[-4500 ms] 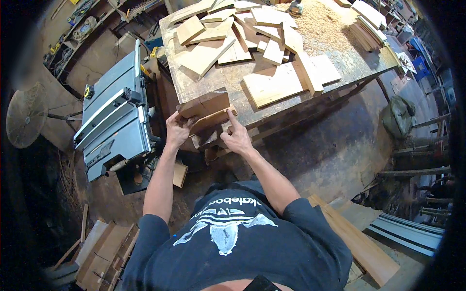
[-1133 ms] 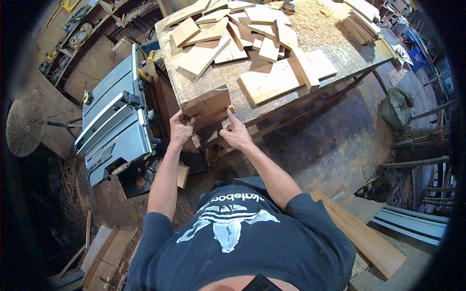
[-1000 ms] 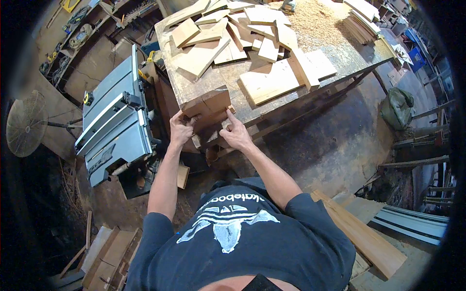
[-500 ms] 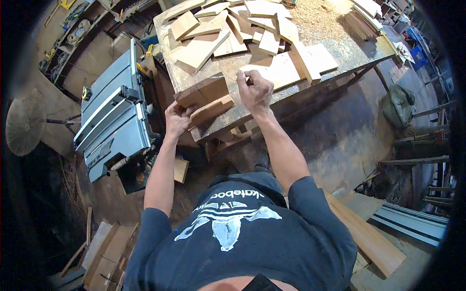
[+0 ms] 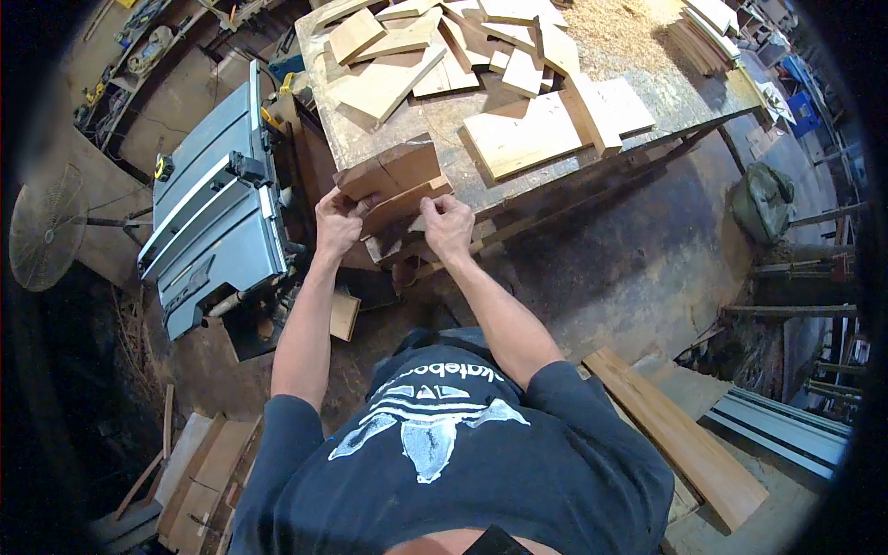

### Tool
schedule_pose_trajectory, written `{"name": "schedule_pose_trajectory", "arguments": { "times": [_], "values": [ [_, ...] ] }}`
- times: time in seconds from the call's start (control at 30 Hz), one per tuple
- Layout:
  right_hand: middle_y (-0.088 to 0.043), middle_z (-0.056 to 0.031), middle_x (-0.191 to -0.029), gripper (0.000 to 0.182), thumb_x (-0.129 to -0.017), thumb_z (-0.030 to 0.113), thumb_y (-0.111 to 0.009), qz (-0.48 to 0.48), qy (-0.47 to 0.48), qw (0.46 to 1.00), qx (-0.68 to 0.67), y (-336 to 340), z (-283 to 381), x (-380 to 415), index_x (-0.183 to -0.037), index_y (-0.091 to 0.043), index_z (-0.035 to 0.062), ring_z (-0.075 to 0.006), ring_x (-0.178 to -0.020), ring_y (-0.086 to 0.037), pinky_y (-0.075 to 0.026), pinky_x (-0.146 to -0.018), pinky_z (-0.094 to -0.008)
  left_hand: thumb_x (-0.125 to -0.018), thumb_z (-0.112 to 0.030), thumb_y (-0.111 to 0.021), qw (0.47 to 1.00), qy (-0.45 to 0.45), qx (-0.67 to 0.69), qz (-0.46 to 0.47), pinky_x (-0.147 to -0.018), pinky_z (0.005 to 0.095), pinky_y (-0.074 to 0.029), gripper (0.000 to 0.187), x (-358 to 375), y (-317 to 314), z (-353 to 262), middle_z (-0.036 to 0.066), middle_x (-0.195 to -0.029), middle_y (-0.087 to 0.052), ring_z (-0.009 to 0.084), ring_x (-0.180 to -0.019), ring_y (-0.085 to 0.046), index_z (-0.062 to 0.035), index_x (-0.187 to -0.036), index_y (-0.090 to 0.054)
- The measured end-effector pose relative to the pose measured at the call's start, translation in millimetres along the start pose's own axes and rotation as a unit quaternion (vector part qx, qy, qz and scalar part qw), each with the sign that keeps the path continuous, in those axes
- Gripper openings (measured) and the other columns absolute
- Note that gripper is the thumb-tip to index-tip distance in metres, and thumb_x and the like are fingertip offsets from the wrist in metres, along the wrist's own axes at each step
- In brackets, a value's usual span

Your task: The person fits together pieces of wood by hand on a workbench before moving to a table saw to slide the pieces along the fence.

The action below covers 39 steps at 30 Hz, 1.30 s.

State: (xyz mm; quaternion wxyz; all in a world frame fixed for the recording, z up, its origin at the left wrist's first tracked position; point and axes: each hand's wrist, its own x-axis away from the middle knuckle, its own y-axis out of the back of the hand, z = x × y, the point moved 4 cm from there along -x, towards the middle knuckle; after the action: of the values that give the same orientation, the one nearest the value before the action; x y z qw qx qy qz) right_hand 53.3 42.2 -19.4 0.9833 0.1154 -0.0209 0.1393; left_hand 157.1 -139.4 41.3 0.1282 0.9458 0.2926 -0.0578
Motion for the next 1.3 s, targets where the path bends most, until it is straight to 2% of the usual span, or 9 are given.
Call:
{"name": "schedule_pose_trajectory", "arguments": {
  "times": [0.2, 0.33, 0.63, 0.77, 0.87, 0.97, 1.03, 1.1, 1.3],
  "values": [
    [-0.068, -0.0184, -0.067, 0.026, -0.09, 0.022, -0.07, -0.157, 0.227, 0.961, 0.029, 56.3, 67.6, -63.4, -0.075, -0.071, 0.0006, -0.034, -0.059, -0.066, -0.051, -0.062, -0.0436, -0.089, 0.004, -0.075, 1.0, 0.013, 0.02, -0.005, -0.09, 0.0285, -0.055, 0.027, -2.2, 2.5, 5.7, 0.005, -0.107, -0.077, 0.0123, -0.097, -0.07, -0.0004, -0.116, -0.072],
    [-0.067, -0.0163, -0.064, 0.024, -0.089, 0.021, -0.073, -0.207, 0.228, 0.951, -0.008, 74.5, 95.0, -66.3, -0.076, -0.071, 0.0016, -0.0317, -0.056, -0.064, -0.05, -0.06, -0.0424, -0.09, 0.003, -0.075, 1.0, 0.006, -0.01, -0.001, -0.089, 0.0284, -0.055, 0.026, -5.2, -1.4, -6.7, 0.005, -0.105, -0.077, 0.0118, -0.096, -0.07, 0.0, -0.115, -0.072],
    [-0.071, -0.0149, -0.072, 0.032, -0.085, 0.027, -0.073, 0.027, -0.149, 0.986, -0.069, -10.3, -19.9, -2.3, -0.081, -0.074, -0.0053, -0.018, -0.071, -0.064, -0.05, -0.072, -0.0376, -0.092, 0.001, -0.074, 0.997, 0.056, -0.043, 0.017, -0.095, 0.0321, -0.054, 0.028, -6.6, 1.2, 5.9, 0.005, -0.112, -0.075, 0.0161, -0.103, -0.069, -0.0001, -0.12, -0.07],
    [-0.052, 0.0026, -0.061, 0.029, -0.094, 0.026, -0.072, 0.058, -0.068, 0.989, -0.117, 40.4, 53.0, -3.9, -0.081, -0.07, 0.0008, -0.0062, -0.056, -0.048, -0.041, -0.045, -0.024, -0.091, 0.005, -0.069, 0.999, 0.039, -0.028, -0.011, -0.095, 0.0324, -0.054, 0.026, -10.9, 4.3, 18.4, 0.007, -0.112, -0.075, 0.0174, -0.102, -0.069, 0.0003, -0.116, -0.071],
    [-0.063, 0.0026, -0.079, 0.014, -0.094, 0.009, -0.069, 0.205, 0.175, 0.944, -0.19, 94.4, 190.0, 26.8, -0.106, -0.071, 0.0022, -0.0038, -0.069, -0.054, -0.046, -0.06, -0.0236, -0.088, -0.002, -0.077, 0.996, 0.056, -0.04, -0.057, -0.081, 0.027, -0.054, 0.027, -28.8, 5.4, 45.8, 0.002, -0.1, -0.076, 0.0116, -0.09, -0.068, -0.0003, -0.115, -0.073],
    [-0.064, -0.0085, -0.075, 0.023, -0.078, -0.003, -0.07, 0.272, 0.597, 0.743, -0.13, 161.9, 334.3, 71.5, -0.099, -0.075, 0.0069, -0.0196, -0.063, -0.064, -0.05, -0.054, -0.0323, -0.085, -0.011, -0.081, 0.986, 0.122, -0.069, -0.092, -0.076, 0.0292, -0.054, 0.031, -40.0, -6.1, 46.6, 0.006, -0.096, -0.077, 0.0112, -0.081, -0.067, 0.0003, -0.112, -0.075],
    [-0.065, -0.0019, -0.073, 0.011, -0.078, 0.004, -0.071, 0.195, 0.698, 0.67, -0.162, 186.9, 379.6, 109.7, -0.087, -0.074, 0.0091, -0.0156, -0.055, -0.057, -0.042, -0.045, -0.0312, -0.085, -0.017, -0.083, 0.969, 0.19, -0.146, -0.061, -0.077, 0.0313, -0.055, 0.033, -57.3, 3.2, 116.3, 0.009, -0.096, -0.077, 0.0139, -0.084, -0.07, 0.001, -0.111, -0.075],
    [-0.055, -0.0074, -0.078, 0.027, -0.085, 0.027, -0.067, 0.297, 0.638, 0.711, 0.004, 209.1, 395.6, 124.2, -0.103, -0.066, 0.0075, -0.024, -0.06, -0.056, -0.045, -0.05, -0.0344, -0.084, -0.023, -0.084, 0.981, 0.111, -0.138, -0.074, -0.078, 0.0327, -0.056, 0.038, -61.1, -4.4, 89.7, 0.012, -0.097, -0.078, 0.0159, -0.086, -0.071, 0.0018, -0.112, -0.074],
    [-0.059, -0.003, -0.075, 0.008, -0.088, 0.017, -0.064, 0.302, 0.625, 0.719, -0.002, 283.2, 377.7, 93.1, -0.087, -0.067, 0.0089, -0.0181, -0.056, -0.055, -0.042, -0.048, -0.0317, -0.081, -0.042, -0.085, 0.936, 0.206, -0.283, -0.036, -0.082, 0.0398, -0.057, 0.058, -76.9, 6.4, 85.6, 0.02, -0.1, -0.077, 0.0281, -0.092, -0.075, 0.0045, -0.113, -0.072]
  ]
}}
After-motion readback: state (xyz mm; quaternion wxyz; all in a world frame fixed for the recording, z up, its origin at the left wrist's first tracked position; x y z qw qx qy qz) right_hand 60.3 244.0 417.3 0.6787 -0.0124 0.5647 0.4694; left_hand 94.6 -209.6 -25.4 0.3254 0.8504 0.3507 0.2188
